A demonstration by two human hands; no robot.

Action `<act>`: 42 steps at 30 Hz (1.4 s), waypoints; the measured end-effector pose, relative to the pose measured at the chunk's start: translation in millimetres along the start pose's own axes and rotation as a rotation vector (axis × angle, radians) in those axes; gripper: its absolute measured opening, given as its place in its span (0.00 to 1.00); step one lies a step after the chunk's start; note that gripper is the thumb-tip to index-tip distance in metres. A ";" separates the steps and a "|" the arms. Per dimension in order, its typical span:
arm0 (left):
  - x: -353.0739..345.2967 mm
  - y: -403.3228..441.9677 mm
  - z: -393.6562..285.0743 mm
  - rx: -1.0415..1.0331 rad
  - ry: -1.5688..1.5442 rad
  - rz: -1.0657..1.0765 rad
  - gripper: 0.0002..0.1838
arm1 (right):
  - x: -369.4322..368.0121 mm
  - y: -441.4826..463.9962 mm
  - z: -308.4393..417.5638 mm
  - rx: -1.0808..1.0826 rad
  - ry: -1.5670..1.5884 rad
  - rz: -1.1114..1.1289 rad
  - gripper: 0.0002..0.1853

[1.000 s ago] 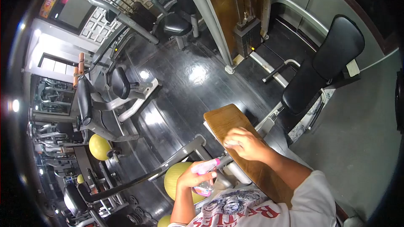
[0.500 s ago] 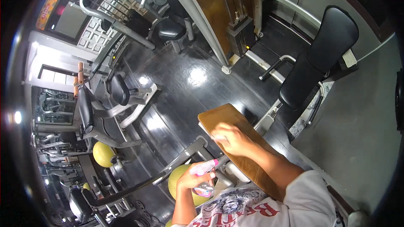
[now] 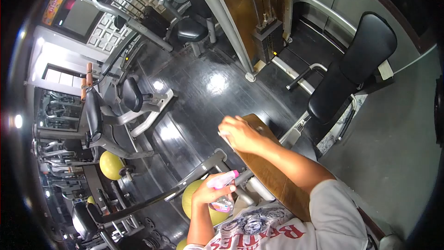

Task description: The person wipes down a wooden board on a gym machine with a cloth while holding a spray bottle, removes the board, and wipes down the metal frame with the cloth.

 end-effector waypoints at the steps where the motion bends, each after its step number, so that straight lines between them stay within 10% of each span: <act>1: 2.2 -2.7 -1.7 -0.010 0.002 -0.017 0.10 | -3.6 11.2 -13.3 0.013 0.000 -0.006 0.03; 14: 21.5 -11.8 29.2 0.008 -0.050 -0.068 0.10 | 35.8 -163.0 58.4 -0.253 0.219 -0.019 0.05; 29: 5.4 -8.9 24.9 0.013 -0.080 -0.033 0.11 | 12.4 -10.9 -56.8 -0.178 0.175 -0.118 0.06; 42: 12.5 7.2 35.1 0.011 -0.089 -0.019 0.11 | 43.4 -167.2 48.6 -0.261 0.123 -0.092 0.13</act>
Point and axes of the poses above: each hand's wrist, its own y-axis towards the middle knuckle, its own x-axis out of the back of the hand, z = x × y, the point moved 9 cm from there along y, towards the middle knuckle, and after that the axes turned 15 degrees about y, right-handed, at the moved point
